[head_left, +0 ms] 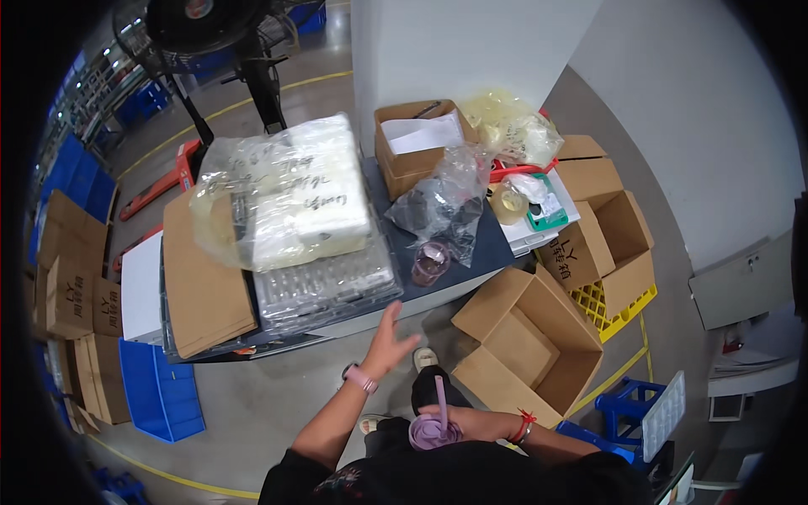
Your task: Inspecting a white bottle and then showing a live insect inside a translucent purple cup.
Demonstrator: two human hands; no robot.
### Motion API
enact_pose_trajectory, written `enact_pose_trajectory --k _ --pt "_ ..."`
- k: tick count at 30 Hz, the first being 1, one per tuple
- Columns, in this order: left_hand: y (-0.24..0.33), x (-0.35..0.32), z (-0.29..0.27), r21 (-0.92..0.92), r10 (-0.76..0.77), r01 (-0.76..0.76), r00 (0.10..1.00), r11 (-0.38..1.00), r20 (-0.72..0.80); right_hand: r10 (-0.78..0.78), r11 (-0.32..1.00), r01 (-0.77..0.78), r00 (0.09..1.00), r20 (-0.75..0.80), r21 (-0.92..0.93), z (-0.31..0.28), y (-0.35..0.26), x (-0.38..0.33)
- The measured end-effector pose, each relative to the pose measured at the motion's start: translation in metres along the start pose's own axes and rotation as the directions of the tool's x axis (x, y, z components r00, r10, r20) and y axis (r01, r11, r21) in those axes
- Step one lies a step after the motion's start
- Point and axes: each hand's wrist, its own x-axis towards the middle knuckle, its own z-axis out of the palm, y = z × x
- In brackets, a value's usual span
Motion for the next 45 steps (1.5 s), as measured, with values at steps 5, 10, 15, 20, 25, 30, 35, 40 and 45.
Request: enact_pose_trajectory --k 5,10,15,20,25,30,35,40,45 --pt "-0.017 0.095 0.056 0.108 0.052 -0.032 0.981 0.994 -0.188 0.015 0.890 -0.035 0.999 0.048 0.455 -0.043 0.015 -0.053" --pt "-0.040 0.129 0.084 0.044 0.036 -0.020 0.914 0.999 -0.404 -0.040 0.904 0.039 0.999 -0.006 0.426 -0.080 0.043 -0.074" --pt "-0.059 0.140 0.091 0.020 0.006 0.005 0.856 1.000 -0.517 -0.038 0.796 0.003 0.998 0.045 0.605 -0.097 0.050 -0.081" --pt "-0.050 0.128 0.087 0.014 0.005 0.002 0.883 1.000 -0.469 -0.077 0.756 -0.004 0.993 0.094 0.655 -0.112 0.035 -0.082" --pt "-0.010 0.070 0.060 0.182 0.172 -0.106 0.900 0.978 -0.401 -0.037 0.888 -0.031 0.990 0.138 0.459 -0.116 0.019 -0.070" --pt "0.041 -0.005 0.012 0.229 0.300 -0.213 0.825 0.950 -0.478 0.032 0.962 -0.081 0.982 0.186 0.262 -0.121 -0.018 -0.058" --pt "0.110 -0.084 -0.040 0.468 0.511 -0.268 0.672 0.842 -0.536 -0.039 0.976 0.107 0.942 0.334 -0.188 -0.109 -0.055 -0.036" --pt "0.162 -0.159 -0.065 0.418 0.547 -0.354 0.570 0.837 -0.613 -0.055 0.998 0.043 0.874 0.482 0.036 -0.073 -0.074 0.002" --pt "0.211 -0.220 -0.073 0.248 0.345 -0.240 0.596 0.938 -0.726 -0.194 0.904 -0.023 0.867 0.459 0.426 -0.028 -0.043 0.039"
